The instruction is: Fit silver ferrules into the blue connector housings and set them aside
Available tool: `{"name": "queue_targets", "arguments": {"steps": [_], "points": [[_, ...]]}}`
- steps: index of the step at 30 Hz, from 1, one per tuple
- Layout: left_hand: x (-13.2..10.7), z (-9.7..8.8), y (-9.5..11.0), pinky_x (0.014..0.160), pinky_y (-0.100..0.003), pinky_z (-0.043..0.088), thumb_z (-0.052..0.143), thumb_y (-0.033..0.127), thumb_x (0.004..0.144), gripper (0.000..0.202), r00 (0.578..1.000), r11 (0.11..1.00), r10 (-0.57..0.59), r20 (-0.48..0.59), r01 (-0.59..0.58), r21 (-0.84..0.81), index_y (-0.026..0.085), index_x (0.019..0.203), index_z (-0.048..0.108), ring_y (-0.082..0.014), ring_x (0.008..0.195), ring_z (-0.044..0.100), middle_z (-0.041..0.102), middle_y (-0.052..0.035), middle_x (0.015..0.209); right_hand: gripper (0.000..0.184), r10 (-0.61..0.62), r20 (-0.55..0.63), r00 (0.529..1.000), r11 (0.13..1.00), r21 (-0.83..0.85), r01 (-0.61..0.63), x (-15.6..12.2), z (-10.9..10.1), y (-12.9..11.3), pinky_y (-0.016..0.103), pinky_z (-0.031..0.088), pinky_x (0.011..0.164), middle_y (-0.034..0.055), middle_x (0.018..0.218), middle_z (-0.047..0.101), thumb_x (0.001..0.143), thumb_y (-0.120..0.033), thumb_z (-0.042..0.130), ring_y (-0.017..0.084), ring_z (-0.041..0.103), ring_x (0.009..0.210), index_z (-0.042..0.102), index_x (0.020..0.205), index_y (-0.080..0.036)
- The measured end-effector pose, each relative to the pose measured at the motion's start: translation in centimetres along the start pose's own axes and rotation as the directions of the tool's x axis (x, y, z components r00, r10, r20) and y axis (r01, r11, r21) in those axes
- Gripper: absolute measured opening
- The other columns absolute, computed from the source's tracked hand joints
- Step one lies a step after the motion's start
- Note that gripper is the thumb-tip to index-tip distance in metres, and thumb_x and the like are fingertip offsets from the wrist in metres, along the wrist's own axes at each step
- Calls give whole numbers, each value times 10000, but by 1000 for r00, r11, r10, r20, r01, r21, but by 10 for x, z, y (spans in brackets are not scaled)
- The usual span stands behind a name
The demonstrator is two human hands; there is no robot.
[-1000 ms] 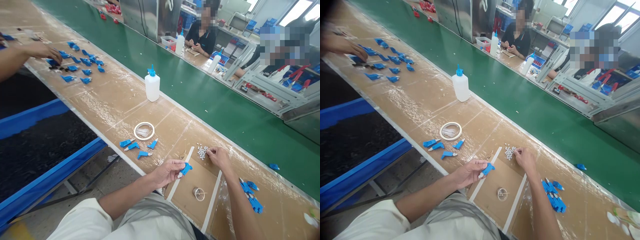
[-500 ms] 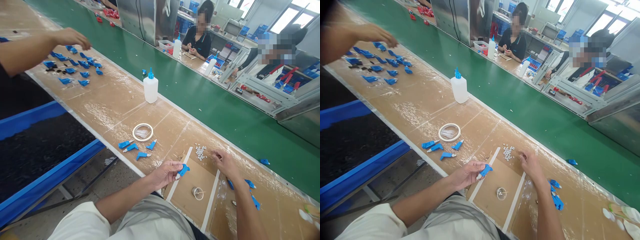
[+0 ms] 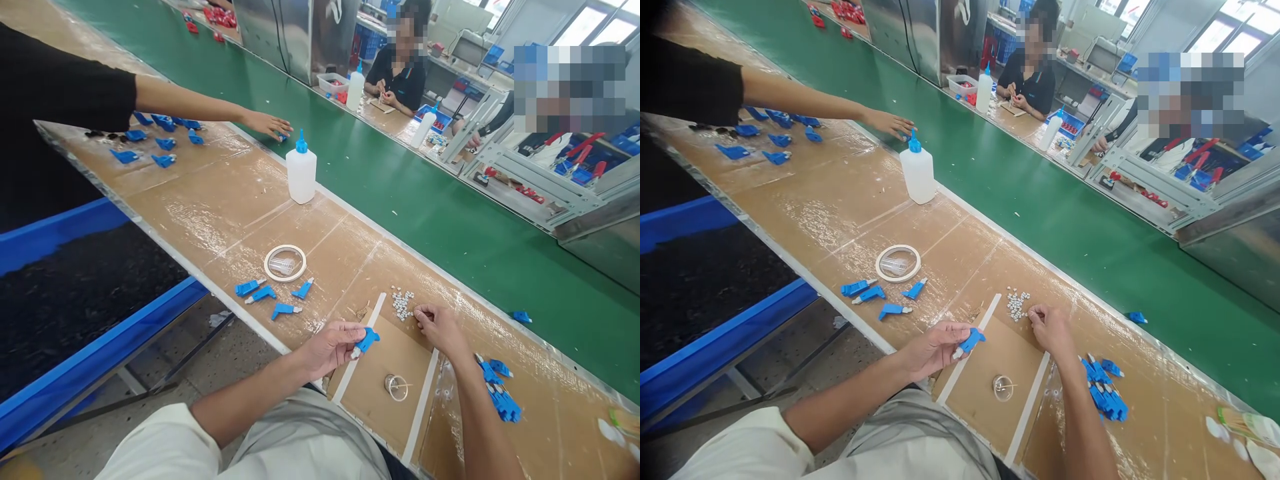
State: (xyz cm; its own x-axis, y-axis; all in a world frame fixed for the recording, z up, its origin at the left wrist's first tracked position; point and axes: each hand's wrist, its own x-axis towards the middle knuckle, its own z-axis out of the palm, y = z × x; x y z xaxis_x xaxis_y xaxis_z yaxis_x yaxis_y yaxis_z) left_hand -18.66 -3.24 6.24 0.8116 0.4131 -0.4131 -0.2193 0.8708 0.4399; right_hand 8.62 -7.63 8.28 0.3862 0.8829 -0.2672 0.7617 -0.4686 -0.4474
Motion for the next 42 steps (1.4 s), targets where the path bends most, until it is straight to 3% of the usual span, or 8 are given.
{"name": "queue_targets", "arguments": {"steps": [12,17,20,24,27,30,38,42], "points": [[1,-5,-5,552,-188,354,911,387,641,427,1000,1000,6,12,-6,-9,55,861,758,-58,595,459,567,-20,695,208,-11,-106,994,999,-49,6,-7,3,-25,294,344,605,39,563,572,713,-160,591,198,568,638,504,537,-227],[0,-2,-4,557,-182,358,913,397,637,432,1000,1000,6,23,-6,-4,59,854,753,-53,588,453,553,-13,687,123,12,-114,993,987,162,7,-26,-2,-24,297,450,581,27,594,614,726,-325,586,190,604,589,567,658,-225],[-1,1,-3,553,-182,362,913,396,638,427,999,1000,-2,34,1,7,63,855,754,-57,599,462,561,-18,701,316,17,-80,997,946,323,10,-45,-4,-22,325,543,590,37,631,663,752,-500,570,198,659,579,644,805,-197],[0,6,-4,579,-180,388,922,417,621,443,999,999,-17,37,15,34,77,852,757,-65,628,488,577,-25,729,454,88,-107,990,820,572,-11,-72,0,-15,337,594,589,64,656,715,684,-613,733,206,692,585,729,793,-172],[1,9,-7,578,-182,388,924,425,615,456,998,998,-36,49,33,50,79,860,756,-65,623,497,580,-25,731,463,226,-147,963,615,788,-24,-89,7,-9,324,609,541,65,649,739,523,-564,908,217,708,561,785,746,-178],[2,12,-9,572,-184,383,916,431,624,451,997,997,-47,62,43,69,85,865,757,-71,627,503,578,-24,726,433,271,-169,947,493,870,14,-105,13,-7,297,620,523,73,659,755,488,-496,962,223,727,563,811,755,-190],[-2,28,-12,577,-177,390,933,420,596,481,995,993,-88,49,84,89,77,888,764,-68,631,495,591,-28,737,174,50,-368,929,393,862,320,-140,11,-37,215,589,478,48,672,706,786,-384,838,160,704,573,802,799,-214],[-3,34,-14,578,-182,397,930,394,611,463,994,992,-101,51,97,77,71,897,763,-63,611,495,615,-37,747,90,-17,-427,904,360,841,404,-151,11,-48,226,574,441,50,664,700,794,-331,836,167,698,560,818,808,-244]]}}
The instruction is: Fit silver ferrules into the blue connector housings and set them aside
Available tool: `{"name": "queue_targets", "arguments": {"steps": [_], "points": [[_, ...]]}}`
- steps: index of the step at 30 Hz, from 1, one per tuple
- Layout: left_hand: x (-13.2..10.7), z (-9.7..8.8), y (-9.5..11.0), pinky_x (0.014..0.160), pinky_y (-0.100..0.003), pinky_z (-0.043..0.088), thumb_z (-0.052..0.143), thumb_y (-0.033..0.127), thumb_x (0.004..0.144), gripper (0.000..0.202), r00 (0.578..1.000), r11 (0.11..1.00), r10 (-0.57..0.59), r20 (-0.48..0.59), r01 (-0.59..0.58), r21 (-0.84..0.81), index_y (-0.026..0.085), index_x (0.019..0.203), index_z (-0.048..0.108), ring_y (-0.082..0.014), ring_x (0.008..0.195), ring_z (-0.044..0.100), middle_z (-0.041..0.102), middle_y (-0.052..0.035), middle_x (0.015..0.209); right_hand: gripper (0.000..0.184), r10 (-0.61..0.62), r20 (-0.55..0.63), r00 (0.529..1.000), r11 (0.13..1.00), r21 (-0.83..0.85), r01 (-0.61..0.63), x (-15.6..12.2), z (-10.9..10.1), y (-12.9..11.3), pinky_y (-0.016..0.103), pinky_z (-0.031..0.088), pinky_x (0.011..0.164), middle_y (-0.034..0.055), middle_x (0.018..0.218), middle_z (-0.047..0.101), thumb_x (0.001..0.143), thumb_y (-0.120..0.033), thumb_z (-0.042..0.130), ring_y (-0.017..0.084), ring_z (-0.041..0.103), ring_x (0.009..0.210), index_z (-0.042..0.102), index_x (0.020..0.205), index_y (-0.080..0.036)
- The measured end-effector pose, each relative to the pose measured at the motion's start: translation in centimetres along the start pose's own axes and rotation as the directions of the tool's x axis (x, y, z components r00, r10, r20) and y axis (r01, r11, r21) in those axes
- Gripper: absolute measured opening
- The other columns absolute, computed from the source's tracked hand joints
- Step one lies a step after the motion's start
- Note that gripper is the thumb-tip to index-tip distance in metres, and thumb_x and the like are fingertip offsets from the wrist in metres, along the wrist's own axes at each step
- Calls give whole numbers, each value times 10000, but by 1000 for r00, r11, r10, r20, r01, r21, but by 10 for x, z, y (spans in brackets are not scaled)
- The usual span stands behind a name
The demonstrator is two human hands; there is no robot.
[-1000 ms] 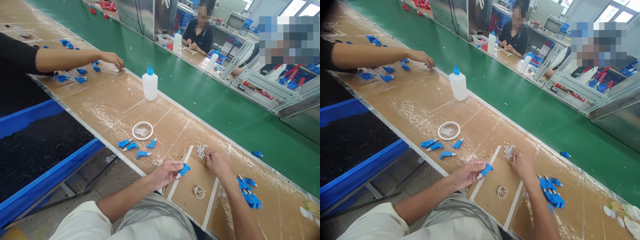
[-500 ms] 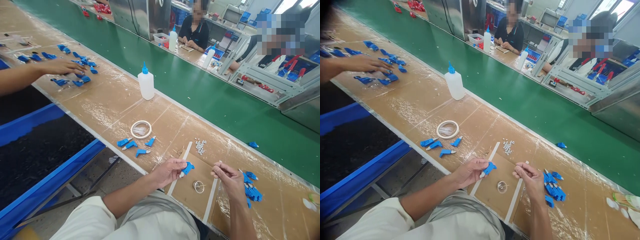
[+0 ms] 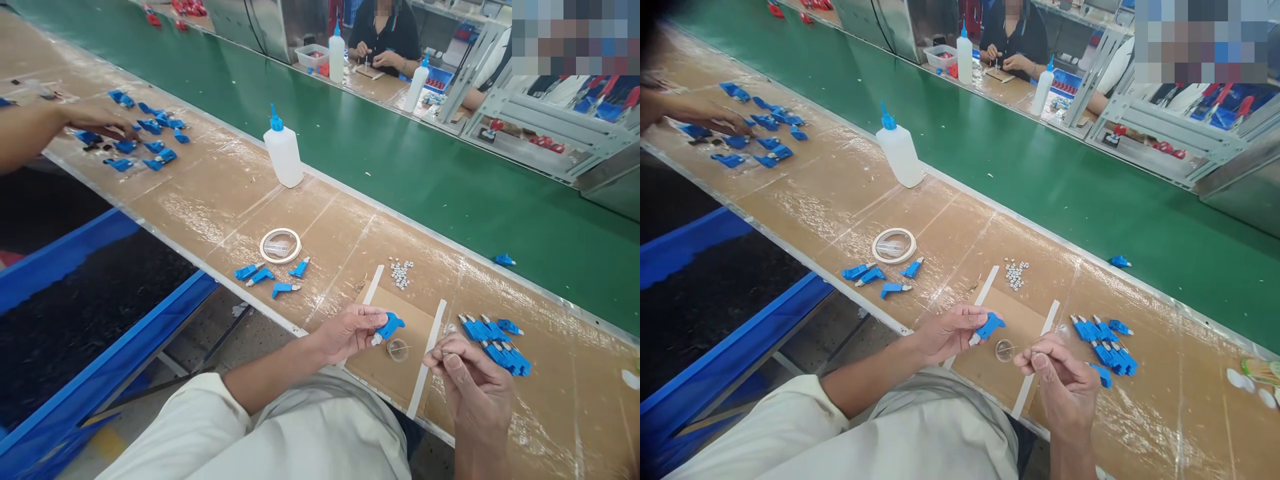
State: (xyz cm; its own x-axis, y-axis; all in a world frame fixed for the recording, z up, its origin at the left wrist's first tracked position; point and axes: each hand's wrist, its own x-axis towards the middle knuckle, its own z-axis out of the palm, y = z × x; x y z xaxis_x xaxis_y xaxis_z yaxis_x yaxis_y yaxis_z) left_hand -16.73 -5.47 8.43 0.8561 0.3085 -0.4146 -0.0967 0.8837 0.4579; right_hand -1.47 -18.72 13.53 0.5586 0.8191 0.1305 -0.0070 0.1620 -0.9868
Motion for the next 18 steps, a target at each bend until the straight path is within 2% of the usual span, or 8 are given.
{"name": "queue_targets", "arguments": {"steps": [3,8,14,18], "points": [[-1,3,0,558,-180,382,927,399,619,462,1000,1000,-6,13,6,2,67,895,765,-64,601,494,612,-33,722,113,-11,-44,999,1000,10,11,-5,0,0,231,545,381,46,613,691,737,-354,878,161,662,490,820,755,-258],[-2,7,0,569,-174,381,933,411,611,481,1000,1000,-5,9,4,26,66,907,772,-59,614,491,619,-34,733,166,40,-96,995,998,42,-36,-10,-3,3,182,472,318,33,565,677,697,-374,902,129,610,401,801,715,-243],[-1,9,-2,582,-208,392,941,414,598,502,998,999,50,27,-51,16,87,939,772,-79,620,525,655,-42,751,121,158,-76,985,988,14,-157,-23,3,9,211,572,441,55,680,743,753,-327,866,170,705,509,802,781,-228],[-1,12,-5,621,-228,423,946,446,576,561,992,993,118,33,-119,27,111,992,773,-91,621,552,669,-37,743,178,200,-90,976,979,-30,-203,-29,12,17,246,612,525,77,729,759,789,-360,835,183,723,573,792,842,-196]]}}
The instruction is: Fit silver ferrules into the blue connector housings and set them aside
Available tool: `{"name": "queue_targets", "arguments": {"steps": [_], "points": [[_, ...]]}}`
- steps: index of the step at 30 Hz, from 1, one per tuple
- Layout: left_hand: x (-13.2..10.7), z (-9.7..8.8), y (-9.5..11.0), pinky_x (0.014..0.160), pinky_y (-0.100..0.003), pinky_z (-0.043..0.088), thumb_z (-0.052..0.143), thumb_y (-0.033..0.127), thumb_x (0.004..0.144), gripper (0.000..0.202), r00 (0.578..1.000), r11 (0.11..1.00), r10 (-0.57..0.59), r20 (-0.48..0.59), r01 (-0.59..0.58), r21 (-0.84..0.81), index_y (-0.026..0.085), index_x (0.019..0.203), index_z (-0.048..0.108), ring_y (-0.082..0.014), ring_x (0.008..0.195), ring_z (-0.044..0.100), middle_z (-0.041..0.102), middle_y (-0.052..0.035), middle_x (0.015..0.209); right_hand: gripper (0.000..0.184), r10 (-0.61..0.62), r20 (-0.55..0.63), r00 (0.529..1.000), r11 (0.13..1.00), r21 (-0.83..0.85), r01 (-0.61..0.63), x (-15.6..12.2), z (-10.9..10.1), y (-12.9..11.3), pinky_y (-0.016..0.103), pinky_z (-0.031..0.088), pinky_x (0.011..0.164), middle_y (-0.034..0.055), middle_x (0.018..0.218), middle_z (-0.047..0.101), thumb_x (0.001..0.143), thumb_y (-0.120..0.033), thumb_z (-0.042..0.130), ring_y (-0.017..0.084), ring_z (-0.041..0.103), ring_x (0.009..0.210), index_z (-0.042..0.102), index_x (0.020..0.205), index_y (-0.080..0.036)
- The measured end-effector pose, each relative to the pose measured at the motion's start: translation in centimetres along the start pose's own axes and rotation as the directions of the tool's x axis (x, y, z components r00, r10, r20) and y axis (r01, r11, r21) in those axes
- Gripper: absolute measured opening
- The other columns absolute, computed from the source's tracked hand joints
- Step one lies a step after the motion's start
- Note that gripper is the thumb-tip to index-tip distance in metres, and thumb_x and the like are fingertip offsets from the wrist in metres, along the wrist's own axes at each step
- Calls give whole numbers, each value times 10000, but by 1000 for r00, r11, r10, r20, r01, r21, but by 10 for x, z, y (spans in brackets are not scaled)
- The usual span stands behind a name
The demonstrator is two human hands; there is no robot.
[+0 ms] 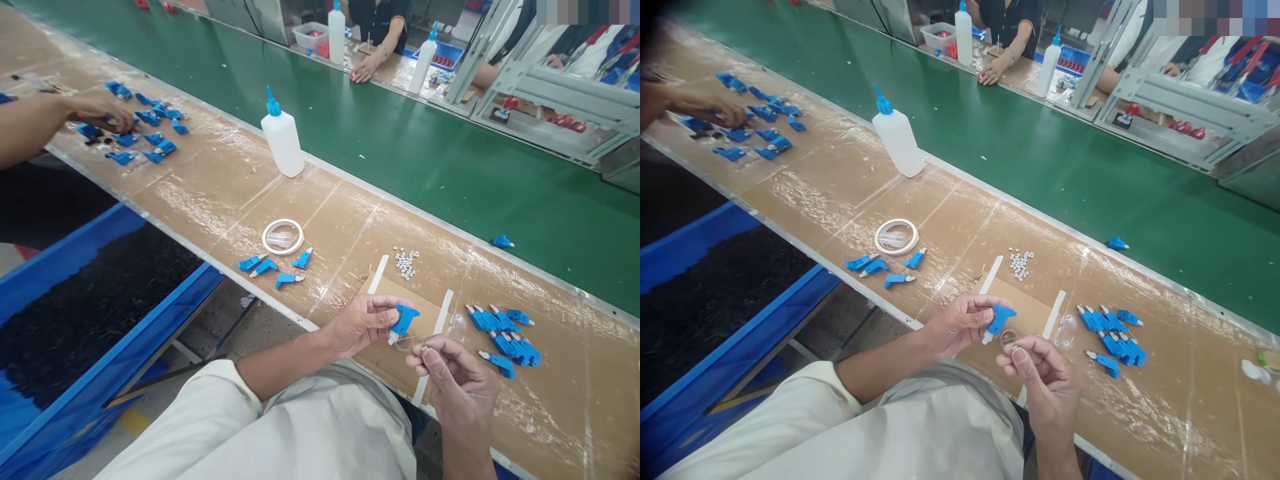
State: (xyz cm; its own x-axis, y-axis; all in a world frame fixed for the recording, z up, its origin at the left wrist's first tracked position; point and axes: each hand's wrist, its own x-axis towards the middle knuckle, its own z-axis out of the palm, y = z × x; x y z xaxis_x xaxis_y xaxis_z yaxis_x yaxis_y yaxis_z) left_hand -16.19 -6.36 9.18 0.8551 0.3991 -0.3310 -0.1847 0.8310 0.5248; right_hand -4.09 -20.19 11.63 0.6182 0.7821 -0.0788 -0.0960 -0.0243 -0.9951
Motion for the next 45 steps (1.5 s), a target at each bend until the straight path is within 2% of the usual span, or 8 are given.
{"name": "queue_targets", "arguments": {"steps": [6,9,16,25,34,37,40,45], "points": [[-1,3,-1,706,-236,460,935,515,560,601,994,988,107,-11,-105,110,128,995,788,-133,756,620,724,-83,869,152,24,39,999,1000,10,-24,2,9,5,227,591,525,43,746,717,821,-355,802,158,702,619,763,835,-209],[0,3,-2,731,-248,473,931,530,555,611,993,984,120,5,-120,130,132,997,787,-151,797,643,736,-97,919,114,14,74,997,1000,12,-15,3,11,7,209,562,498,25,752,670,839,-328,783,138,669,623,756,835,-217],[2,1,-3,719,-261,493,932,530,551,636,996,987,90,29,-93,129,134,1023,775,-158,770,656,746,-99,909,113,-50,34,998,997,-62,52,1,15,9,210,535,492,29,737,634,844,-301,768,133,616,633,752,793,-202],[0,-1,-2,737,-267,503,922,528,578,639,990,970,137,8,-136,201,123,1051,775,-175,807,670,749,-114,909,100,-122,-22,992,975,-188,116,-2,19,5,249,478,524,16,709,630,848,-271,761,136,575,610,745,774,-206],[0,-3,-7,739,-285,515,898,552,608,651,980,940,196,-17,-183,289,127,1085,772,-183,794,670,736,-109,904,37,-201,-9,979,926,-329,187,-7,17,8,266,463,566,13,733,635,856,-220,748,150,578,657,753,820,-229],[0,-4,-8,734,-286,518,888,560,622,650,982,936,186,-2,-177,303,123,1088,773,-184,792,672,737,-113,900,31,-173,-7,985,941,-298,163,-5,14,10,266,477,577,13,741,659,832,-211,774,150,597,668,764,814,-234],[-1,-5,-7,741,-280,519,886,561,626,641,984,935,180,17,-176,307,118,1077,778,-181,798,671,739,-116,896,71,-99,-6,995,977,-189,97,1,12,11,268,504,549,15,693,675,786,-247,821,154,620,615,759,758,-227],[-2,-1,-6,765,-278,517,895,541,622,632,990,944,136,44,-143,297,120,1078,777,-173,804,669,741,-107,892,275,137,86,987,987,69,-143,12,8,14,233,490,443,-13,587,648,675,-374,905,130,602,475,678,662,-218]]}}
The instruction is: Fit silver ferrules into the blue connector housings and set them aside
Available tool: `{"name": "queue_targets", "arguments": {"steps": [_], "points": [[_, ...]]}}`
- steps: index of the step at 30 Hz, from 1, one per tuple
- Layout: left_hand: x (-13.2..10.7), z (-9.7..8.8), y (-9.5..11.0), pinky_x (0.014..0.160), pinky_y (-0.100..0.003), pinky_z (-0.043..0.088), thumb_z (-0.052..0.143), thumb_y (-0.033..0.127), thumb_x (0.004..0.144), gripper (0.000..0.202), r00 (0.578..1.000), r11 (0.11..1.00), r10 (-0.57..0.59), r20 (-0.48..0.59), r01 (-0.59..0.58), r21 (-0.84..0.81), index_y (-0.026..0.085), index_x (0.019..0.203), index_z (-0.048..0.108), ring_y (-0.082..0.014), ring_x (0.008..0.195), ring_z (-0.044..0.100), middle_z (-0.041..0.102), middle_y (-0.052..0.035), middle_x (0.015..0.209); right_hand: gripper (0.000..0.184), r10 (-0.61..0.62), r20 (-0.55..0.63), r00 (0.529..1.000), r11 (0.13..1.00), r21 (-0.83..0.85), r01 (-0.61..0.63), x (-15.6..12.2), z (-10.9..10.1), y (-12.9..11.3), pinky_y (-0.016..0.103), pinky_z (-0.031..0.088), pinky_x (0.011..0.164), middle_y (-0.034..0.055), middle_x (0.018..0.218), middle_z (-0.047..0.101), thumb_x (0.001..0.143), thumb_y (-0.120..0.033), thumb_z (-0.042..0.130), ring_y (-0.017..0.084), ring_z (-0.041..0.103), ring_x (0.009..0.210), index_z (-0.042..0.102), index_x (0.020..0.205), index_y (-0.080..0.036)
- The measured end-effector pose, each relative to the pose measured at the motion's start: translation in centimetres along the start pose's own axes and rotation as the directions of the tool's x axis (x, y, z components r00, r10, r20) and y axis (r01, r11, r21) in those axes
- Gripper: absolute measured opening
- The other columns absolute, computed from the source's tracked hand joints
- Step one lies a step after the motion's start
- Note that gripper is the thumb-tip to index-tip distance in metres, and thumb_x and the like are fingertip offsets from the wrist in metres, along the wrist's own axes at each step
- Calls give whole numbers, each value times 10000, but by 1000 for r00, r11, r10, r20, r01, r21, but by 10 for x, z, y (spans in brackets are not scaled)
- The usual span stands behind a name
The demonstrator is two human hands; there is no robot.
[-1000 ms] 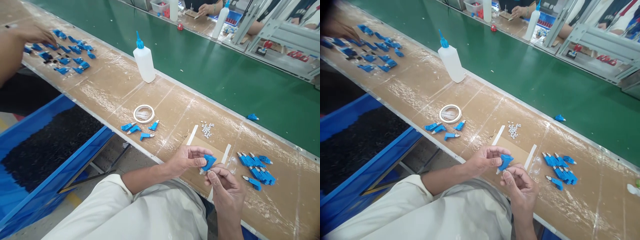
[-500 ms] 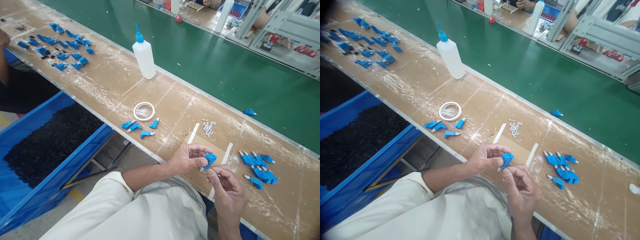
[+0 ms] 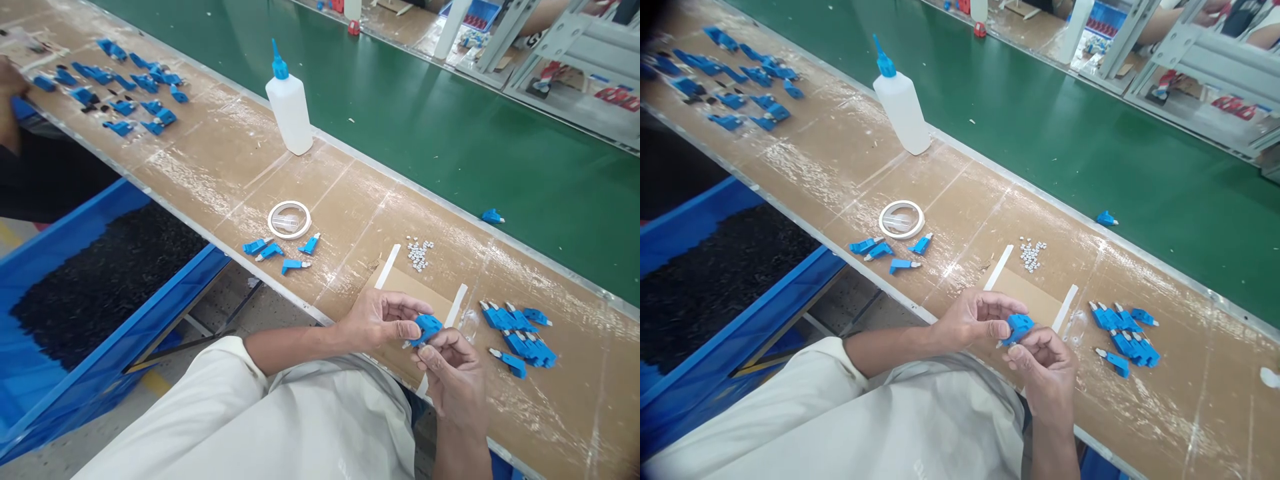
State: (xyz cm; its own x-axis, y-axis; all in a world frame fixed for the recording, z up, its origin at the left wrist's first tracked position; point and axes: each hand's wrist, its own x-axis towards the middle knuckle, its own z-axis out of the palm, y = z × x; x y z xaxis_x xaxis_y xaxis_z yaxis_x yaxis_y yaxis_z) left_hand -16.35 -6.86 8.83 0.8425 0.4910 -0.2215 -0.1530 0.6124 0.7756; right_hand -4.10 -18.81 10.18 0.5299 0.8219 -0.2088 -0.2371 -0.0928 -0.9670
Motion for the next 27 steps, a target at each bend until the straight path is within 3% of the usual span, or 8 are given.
{"name": "queue_targets", "arguments": {"steps": [5,14,27], "points": [[-3,9,6,758,-267,519,888,563,615,625,998,999,-48,46,49,-17,128,1052,781,-166,802,670,749,-107,911,340,50,38,998,992,111,-54,2,-1,-3,216,489,413,-43,531,615,587,-402,949,111,559,414,678,693,-226],[-5,19,10,758,-257,526,892,543,626,604,996,998,-47,75,50,-38,141,1063,781,-144,781,673,753,-86,894,288,59,97,993,955,283,-85,-1,1,-4,154,482,407,-33,559,638,573,-324,962,70,530,422,738,725,-225],[-5,18,5,815,-253,538,878,522,662,586,996,1000,-30,89,30,3,140,1093,770,-163,869,717,777,-115,995,419,161,58,985,933,315,-171,-1,-3,1,146,495,410,-46,583,628,457,-295,995,59,518,427,661,690,-198]]}}
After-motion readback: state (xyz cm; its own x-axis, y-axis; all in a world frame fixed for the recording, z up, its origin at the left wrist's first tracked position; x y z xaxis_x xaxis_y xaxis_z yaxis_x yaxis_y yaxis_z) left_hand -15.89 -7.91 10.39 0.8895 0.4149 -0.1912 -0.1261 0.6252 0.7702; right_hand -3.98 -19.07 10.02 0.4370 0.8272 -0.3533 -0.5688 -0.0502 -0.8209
